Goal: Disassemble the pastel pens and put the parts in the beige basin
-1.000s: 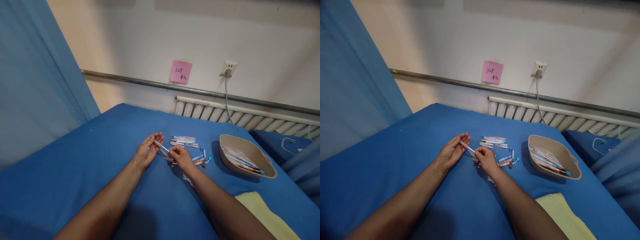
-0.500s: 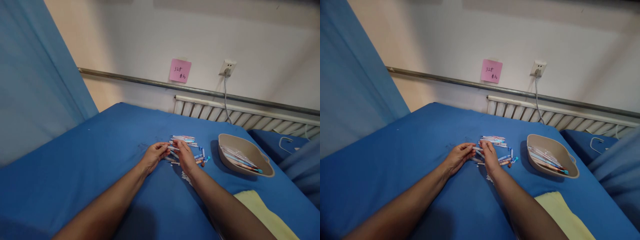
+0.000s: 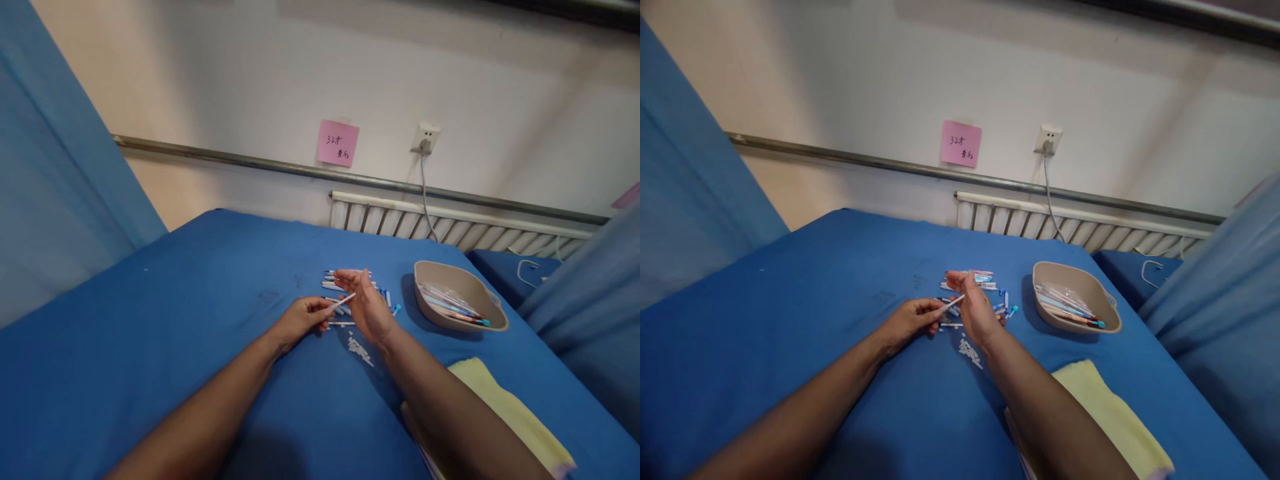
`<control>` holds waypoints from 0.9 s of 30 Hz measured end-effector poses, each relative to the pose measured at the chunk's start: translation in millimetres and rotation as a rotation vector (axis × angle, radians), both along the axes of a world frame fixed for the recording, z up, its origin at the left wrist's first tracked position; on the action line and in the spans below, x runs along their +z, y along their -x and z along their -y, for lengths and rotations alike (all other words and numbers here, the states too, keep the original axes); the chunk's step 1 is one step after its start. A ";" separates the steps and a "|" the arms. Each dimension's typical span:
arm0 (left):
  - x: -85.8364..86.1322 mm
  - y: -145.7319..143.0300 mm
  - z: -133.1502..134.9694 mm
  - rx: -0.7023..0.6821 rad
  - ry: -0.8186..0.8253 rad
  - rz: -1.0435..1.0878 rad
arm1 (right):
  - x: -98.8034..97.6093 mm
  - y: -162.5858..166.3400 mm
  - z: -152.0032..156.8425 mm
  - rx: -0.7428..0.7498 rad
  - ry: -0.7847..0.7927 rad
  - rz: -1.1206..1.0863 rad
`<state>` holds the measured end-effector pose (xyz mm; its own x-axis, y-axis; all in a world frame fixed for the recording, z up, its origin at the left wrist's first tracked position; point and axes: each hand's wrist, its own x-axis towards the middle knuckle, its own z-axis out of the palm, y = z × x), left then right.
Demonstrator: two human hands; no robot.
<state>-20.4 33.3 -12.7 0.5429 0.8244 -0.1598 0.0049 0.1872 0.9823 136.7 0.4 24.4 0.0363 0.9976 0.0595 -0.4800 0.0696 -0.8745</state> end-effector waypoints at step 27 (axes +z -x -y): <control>3.5 -5.4 -5.2 0.139 0.313 0.207 | -42.6 -102.4 16.6 0.032 -0.145 1.680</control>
<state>-15.0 38.5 -9.3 0.4771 0.8209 -0.3138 -0.2336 0.4627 0.8552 239.0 -16.2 -18.2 -0.1770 0.9798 0.0933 0.9070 0.1992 -0.3710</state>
